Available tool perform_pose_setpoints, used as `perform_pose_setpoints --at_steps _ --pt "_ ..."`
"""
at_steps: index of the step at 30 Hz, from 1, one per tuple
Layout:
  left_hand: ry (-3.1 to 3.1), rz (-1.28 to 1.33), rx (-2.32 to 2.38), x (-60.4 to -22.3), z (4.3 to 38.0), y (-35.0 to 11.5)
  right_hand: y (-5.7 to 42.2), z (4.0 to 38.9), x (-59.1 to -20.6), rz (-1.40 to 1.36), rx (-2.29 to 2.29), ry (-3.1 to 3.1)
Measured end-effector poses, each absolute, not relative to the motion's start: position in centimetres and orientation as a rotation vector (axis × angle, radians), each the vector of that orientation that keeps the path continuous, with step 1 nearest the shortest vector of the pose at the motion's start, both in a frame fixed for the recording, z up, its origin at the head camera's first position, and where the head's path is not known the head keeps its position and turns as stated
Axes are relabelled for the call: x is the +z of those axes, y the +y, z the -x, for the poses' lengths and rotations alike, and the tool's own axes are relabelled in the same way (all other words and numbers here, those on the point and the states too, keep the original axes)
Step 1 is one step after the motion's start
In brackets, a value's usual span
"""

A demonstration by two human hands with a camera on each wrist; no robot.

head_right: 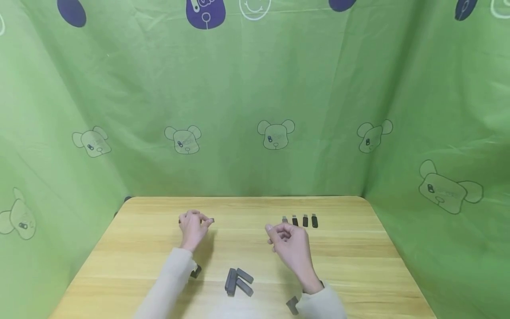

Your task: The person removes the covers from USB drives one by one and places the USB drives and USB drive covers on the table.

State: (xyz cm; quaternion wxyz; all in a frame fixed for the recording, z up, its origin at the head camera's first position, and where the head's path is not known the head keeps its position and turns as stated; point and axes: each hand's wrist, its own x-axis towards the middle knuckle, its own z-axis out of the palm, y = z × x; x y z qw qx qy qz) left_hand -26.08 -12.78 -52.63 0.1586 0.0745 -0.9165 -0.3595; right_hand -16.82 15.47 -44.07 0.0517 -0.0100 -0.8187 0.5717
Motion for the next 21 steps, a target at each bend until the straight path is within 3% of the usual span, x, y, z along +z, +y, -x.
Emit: perform_pose_setpoints --at_steps 21 --pt "-2.866 -0.181 -0.857 -54.1 29.1 -13.4 14.9 11.9 -42.7 0.016 1.713 -2.515"
